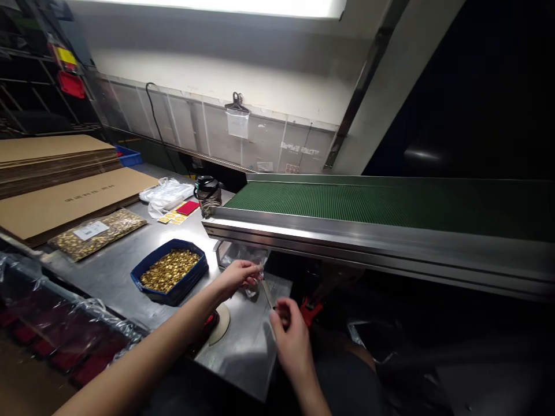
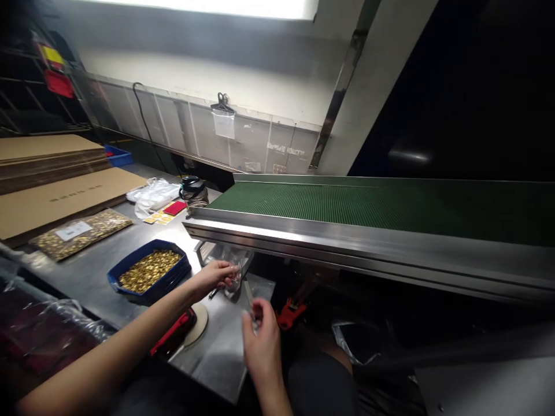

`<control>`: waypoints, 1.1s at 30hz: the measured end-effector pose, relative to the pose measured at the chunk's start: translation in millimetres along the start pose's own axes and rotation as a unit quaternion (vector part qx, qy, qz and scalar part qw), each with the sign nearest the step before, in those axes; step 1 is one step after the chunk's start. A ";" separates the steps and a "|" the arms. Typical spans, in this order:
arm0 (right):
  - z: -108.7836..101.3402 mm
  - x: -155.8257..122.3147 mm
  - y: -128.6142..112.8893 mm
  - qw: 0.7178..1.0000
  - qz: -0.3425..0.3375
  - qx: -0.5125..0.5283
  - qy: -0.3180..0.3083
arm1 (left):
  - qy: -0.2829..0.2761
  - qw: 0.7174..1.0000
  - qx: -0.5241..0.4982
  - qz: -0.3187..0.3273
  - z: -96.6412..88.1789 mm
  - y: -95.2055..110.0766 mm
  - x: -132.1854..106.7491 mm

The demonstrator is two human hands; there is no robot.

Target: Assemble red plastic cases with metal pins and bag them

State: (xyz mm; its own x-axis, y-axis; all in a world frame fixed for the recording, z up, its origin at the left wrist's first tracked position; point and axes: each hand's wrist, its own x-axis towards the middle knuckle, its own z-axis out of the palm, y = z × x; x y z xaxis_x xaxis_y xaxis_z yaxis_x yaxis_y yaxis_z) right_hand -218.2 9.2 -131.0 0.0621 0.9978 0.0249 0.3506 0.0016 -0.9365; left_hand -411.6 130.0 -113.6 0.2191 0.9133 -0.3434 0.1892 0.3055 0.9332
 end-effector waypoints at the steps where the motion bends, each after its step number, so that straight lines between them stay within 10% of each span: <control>1: 10.2 12.4 -8.8 1.000 0.002 0.016 -0.015 | -0.011 1.000 0.000 0.006 7.8 -0.3 -8.3; 5: 26.6 31.1 -12.6 0.992 0.050 0.089 -0.080 | -0.024 0.998 0.026 0.049 29.7 -3.5 -46.7; 10: -8.8 -17.8 7.7 0.973 0.119 0.158 -0.118 | 0.081 0.985 0.074 0.133 56.2 -17.4 -107.7; 18: -78.5 -101.5 11.5 0.983 0.153 0.036 -0.096 | -0.120 0.987 0.048 0.091 138.4 -46.2 -159.4; 23: -90.7 -124.8 10.4 0.968 0.136 -0.209 0.019 | 0.005 0.987 0.122 0.100 140.8 -59.3 -155.4; 33: -52.5 -135.4 8.6 0.927 0.098 -0.347 -0.104 | 0.093 0.982 0.138 0.092 112.0 -86.6 -178.3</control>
State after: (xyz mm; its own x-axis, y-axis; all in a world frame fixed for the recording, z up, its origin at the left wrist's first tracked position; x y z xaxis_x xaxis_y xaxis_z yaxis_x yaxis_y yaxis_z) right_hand -174.6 -129.3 -124.1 0.0321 0.9660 -0.2564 0.8727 -0.1521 -0.4639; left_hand -359.9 -89.5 -145.1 0.1011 0.9874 -0.1219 0.4211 0.0685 0.9044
